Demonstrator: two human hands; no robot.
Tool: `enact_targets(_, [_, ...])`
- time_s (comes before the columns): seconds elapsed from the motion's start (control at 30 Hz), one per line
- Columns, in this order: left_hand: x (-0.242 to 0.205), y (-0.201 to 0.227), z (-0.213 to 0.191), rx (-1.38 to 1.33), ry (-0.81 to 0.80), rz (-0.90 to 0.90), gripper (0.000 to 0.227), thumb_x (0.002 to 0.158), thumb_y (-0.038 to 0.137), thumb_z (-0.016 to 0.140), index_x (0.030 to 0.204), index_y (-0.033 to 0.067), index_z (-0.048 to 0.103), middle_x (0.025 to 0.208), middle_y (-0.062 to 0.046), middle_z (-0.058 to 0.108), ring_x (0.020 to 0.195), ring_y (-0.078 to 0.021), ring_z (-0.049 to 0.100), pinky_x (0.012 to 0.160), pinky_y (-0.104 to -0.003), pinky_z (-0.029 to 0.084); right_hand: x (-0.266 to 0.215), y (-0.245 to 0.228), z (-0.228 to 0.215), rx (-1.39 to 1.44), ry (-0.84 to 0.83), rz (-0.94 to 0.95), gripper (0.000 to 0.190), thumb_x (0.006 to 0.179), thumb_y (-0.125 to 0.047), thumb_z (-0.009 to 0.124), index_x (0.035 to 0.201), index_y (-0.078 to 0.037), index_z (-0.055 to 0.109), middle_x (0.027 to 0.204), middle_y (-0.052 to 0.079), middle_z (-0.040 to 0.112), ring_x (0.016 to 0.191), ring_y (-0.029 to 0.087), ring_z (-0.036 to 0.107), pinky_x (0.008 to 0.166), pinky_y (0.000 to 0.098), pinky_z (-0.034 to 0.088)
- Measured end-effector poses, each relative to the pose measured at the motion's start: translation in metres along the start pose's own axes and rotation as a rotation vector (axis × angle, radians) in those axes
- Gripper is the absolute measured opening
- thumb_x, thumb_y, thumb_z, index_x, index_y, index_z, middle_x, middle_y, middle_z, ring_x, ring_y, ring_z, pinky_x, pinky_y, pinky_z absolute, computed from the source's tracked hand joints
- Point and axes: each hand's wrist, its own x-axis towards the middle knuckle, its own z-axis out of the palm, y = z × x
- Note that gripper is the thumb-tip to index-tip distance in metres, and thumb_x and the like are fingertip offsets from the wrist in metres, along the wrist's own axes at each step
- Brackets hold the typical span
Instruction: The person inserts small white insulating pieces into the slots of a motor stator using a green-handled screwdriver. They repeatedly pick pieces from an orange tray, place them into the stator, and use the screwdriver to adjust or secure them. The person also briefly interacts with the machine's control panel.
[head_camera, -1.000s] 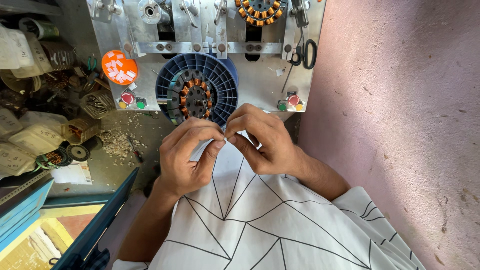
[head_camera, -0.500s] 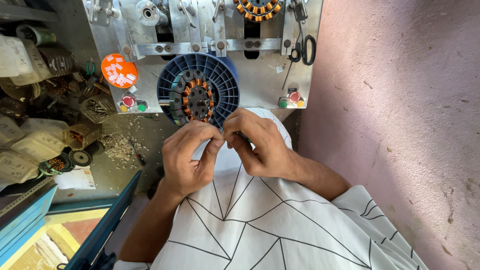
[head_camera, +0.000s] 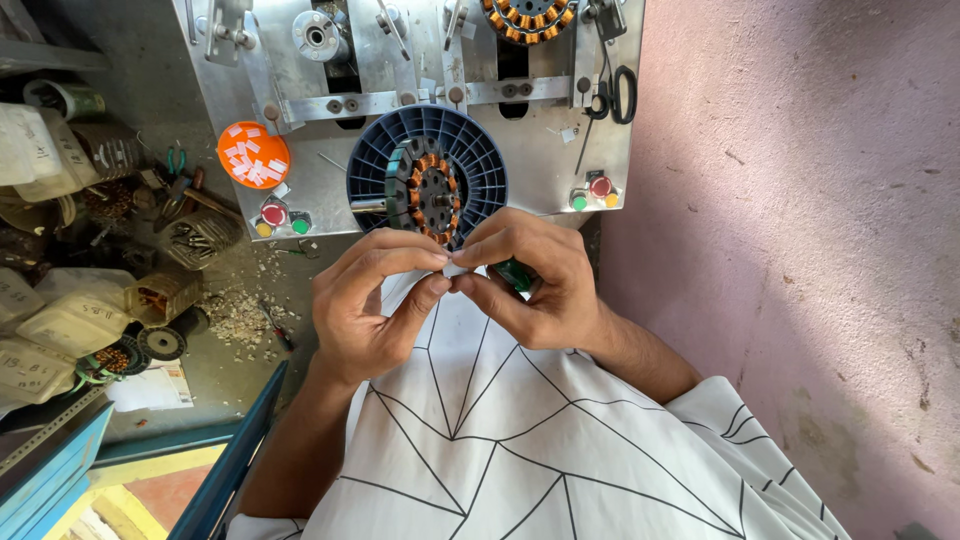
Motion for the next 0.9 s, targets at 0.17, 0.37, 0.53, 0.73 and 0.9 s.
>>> enact_targets(0.17, [-0.001, -0.008, -0.015, 0.041, 0.006, 0.061, 0.014, 0.096, -0.002, 0.076, 0.107, 0.0012, 0.067, 0.105, -0.012, 0.072, 0.094, -0.0186, 0.073, 0.081, -0.028, 0.061, 0.003, -0.005, 0.022, -0.132, 0.069, -0.03, 0.027, 0.085, 0.004, 0.083, 0.106, -0.003, 0.066, 0.099, 0.01, 0.069, 0.085, 0.016, 0.07, 0.069, 0.0269, 0.055])
enact_targets(0.37, [-0.004, -0.022, -0.027, 0.032, 0.028, 0.107, 0.016, 0.094, -0.006, 0.076, 0.104, 0.0014, 0.065, 0.101, -0.011, 0.072, 0.088, -0.0208, 0.072, 0.076, -0.029, 0.058, 0.003, -0.009, 0.054, -0.341, 0.161, -0.016, 0.026, 0.088, 0.01, 0.078, 0.107, -0.003, 0.066, 0.1, 0.01, 0.069, 0.088, 0.018, 0.073, 0.073, 0.0289, 0.06])
enact_targets(0.53, [-0.003, -0.049, -0.037, 0.034, -0.008, 0.138, 0.017, 0.093, -0.003, 0.077, 0.105, 0.0032, 0.068, 0.104, -0.01, 0.071, 0.098, -0.0225, 0.069, 0.083, -0.032, 0.057, 0.002, -0.009, 0.068, -0.474, 0.253, 0.02, 0.023, 0.09, 0.008, 0.08, 0.105, -0.003, 0.067, 0.1, 0.01, 0.07, 0.087, 0.019, 0.073, 0.069, 0.0284, 0.059])
enact_targets(0.73, [0.023, -0.094, -0.035, -0.207, -0.04, 0.153, 0.038, 0.09, 0.01, 0.072, 0.128, 0.0074, 0.066, 0.135, -0.01, 0.059, 0.128, -0.0235, 0.054, 0.112, -0.036, 0.045, -0.002, 0.006, 0.069, -0.623, 0.398, 0.086, 0.021, 0.092, 0.007, 0.083, 0.106, -0.002, 0.07, 0.099, 0.008, 0.07, 0.074, 0.011, 0.068, 0.057, 0.0229, 0.052])
enact_targets(0.9, [0.042, -0.115, -0.041, -0.368, -0.309, 0.213, 0.051, 0.091, 0.002, 0.072, 0.141, 0.0085, 0.064, 0.153, -0.011, 0.053, 0.154, -0.0273, 0.037, 0.134, -0.041, 0.029, -0.004, 0.01, 0.072, -0.67, 0.388, 0.103, 0.022, 0.093, 0.008, 0.083, 0.107, -0.002, 0.071, 0.099, 0.008, 0.07, 0.072, 0.01, 0.067, 0.056, 0.0223, 0.05])
